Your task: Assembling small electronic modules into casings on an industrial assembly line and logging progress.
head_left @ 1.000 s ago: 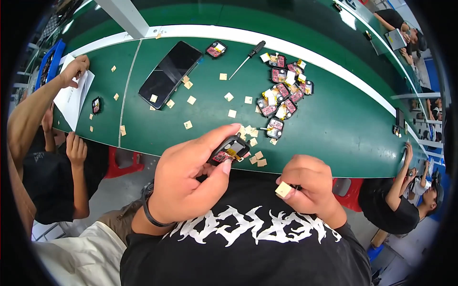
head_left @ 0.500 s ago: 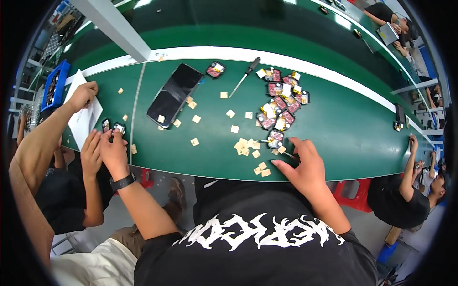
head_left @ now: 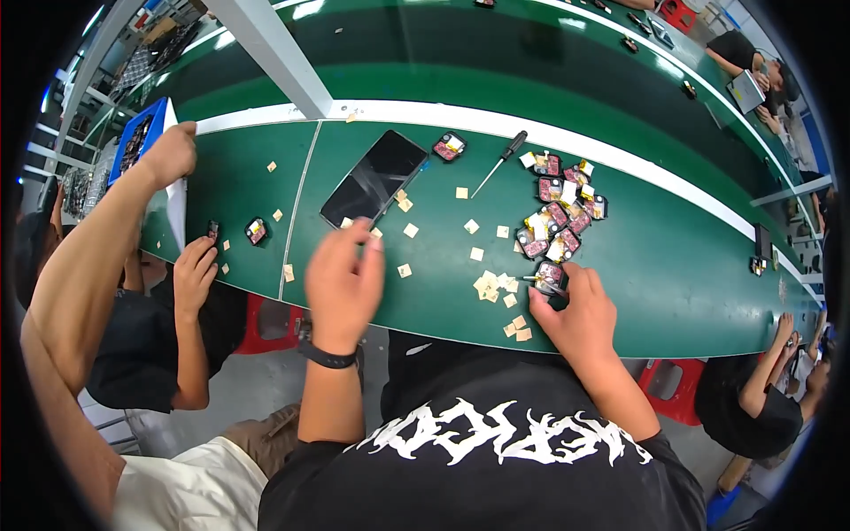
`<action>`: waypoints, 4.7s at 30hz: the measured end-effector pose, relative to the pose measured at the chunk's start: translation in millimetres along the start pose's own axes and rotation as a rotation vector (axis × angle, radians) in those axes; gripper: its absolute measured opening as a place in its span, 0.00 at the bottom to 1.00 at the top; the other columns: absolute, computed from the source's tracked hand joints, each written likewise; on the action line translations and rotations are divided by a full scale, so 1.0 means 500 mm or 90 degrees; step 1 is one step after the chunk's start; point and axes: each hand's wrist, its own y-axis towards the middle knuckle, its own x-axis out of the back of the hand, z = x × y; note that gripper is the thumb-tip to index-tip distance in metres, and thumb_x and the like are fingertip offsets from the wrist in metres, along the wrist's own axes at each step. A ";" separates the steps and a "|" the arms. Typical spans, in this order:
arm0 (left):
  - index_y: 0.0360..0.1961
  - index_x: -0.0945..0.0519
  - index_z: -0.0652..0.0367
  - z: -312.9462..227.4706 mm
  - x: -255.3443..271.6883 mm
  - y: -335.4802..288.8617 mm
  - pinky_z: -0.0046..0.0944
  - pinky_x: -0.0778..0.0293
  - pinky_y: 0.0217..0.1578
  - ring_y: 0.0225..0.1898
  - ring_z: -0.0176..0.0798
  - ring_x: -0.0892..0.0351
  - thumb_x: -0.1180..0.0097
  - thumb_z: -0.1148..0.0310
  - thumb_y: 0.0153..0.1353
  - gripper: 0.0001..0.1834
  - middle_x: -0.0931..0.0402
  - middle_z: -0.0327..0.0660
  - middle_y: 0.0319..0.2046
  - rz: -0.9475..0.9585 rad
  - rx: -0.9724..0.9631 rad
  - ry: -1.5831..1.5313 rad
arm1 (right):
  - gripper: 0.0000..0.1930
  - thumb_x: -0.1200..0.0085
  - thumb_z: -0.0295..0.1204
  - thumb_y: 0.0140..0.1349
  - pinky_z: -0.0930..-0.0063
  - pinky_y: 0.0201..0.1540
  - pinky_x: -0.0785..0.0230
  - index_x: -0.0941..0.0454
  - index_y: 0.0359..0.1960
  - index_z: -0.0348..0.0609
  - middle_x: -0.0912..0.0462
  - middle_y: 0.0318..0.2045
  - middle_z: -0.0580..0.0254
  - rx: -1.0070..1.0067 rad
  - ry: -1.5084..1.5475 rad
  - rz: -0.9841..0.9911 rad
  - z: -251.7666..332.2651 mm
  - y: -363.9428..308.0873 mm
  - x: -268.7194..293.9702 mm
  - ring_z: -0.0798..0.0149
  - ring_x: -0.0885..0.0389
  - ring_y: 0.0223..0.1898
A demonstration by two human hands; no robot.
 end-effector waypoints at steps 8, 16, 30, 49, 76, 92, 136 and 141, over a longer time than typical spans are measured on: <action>0.65 0.26 0.65 -0.143 -0.092 -0.053 0.28 0.23 0.32 0.35 0.28 0.20 0.44 0.74 0.72 0.21 0.18 0.44 0.47 0.560 0.269 -0.688 | 0.32 0.25 0.38 0.44 0.67 0.28 0.24 0.20 0.53 0.42 0.20 0.30 0.62 0.295 0.250 0.082 -0.005 0.013 0.071 0.60 0.18 0.26; 0.69 0.31 0.62 -0.138 -0.095 -0.049 0.33 0.18 0.42 0.47 0.34 0.17 0.50 0.78 0.75 0.23 0.21 0.44 0.51 0.569 0.377 -0.837 | 0.26 0.29 0.36 0.56 0.67 0.30 0.28 0.20 0.55 0.42 0.22 0.29 0.60 0.190 0.403 0.178 -0.017 0.015 0.080 0.61 0.20 0.28; 0.63 0.26 0.68 -0.123 -0.097 -0.080 0.38 0.16 0.51 0.52 0.38 0.16 0.49 0.80 0.73 0.19 0.18 0.45 0.50 0.367 0.299 -0.717 | 0.15 0.43 0.33 0.74 0.74 0.25 0.38 0.25 0.29 0.37 0.23 0.22 0.66 -0.137 0.585 0.343 0.046 0.000 0.057 0.75 0.33 0.22; 0.56 0.18 0.66 -0.114 -0.111 -0.099 0.29 0.21 0.45 0.42 0.29 0.17 0.47 0.77 0.74 0.13 0.16 0.41 0.44 0.254 0.243 -0.608 | 0.08 0.42 0.27 0.71 0.80 0.19 0.39 0.29 0.37 0.39 0.16 0.25 0.62 -0.417 0.764 0.443 0.126 0.023 0.044 0.77 0.27 0.17; 0.56 0.24 0.66 -0.085 -0.061 -0.125 0.35 0.16 0.50 0.49 0.35 0.15 0.50 0.78 0.74 0.11 0.18 0.47 0.49 0.269 0.411 -0.894 | 0.09 0.40 0.26 0.69 0.82 0.21 0.38 0.29 0.37 0.39 0.16 0.25 0.62 -0.324 0.723 0.412 0.158 -0.016 0.049 0.79 0.27 0.19; 0.54 0.33 0.69 -0.086 0.037 -0.141 0.37 0.19 0.56 0.56 0.39 0.18 0.52 0.84 0.72 0.12 0.22 0.56 0.56 0.284 0.297 -0.828 | 0.16 0.31 0.27 0.56 0.64 0.28 0.25 0.18 0.47 0.49 0.21 0.32 0.65 0.345 0.314 0.115 0.211 -0.027 0.060 0.59 0.18 0.27; 0.53 0.33 0.64 -0.204 -0.165 -0.064 0.43 0.26 0.62 0.60 0.43 0.21 0.55 0.87 0.72 0.12 0.26 0.61 0.62 0.312 0.252 -0.712 | 0.07 0.28 0.24 0.58 0.76 0.26 0.38 0.15 0.30 0.36 0.21 0.24 0.67 -0.009 0.627 0.293 -0.014 0.117 0.047 0.78 0.28 0.24; 0.53 0.31 0.68 -0.212 -0.169 -0.055 0.37 0.24 0.58 0.57 0.38 0.20 0.54 0.88 0.71 0.12 0.25 0.58 0.60 0.323 0.252 -0.812 | 0.13 0.25 0.23 0.55 0.81 0.26 0.38 0.22 0.26 0.39 0.21 0.23 0.72 -0.155 0.682 0.324 -0.036 0.117 0.042 0.82 0.29 0.25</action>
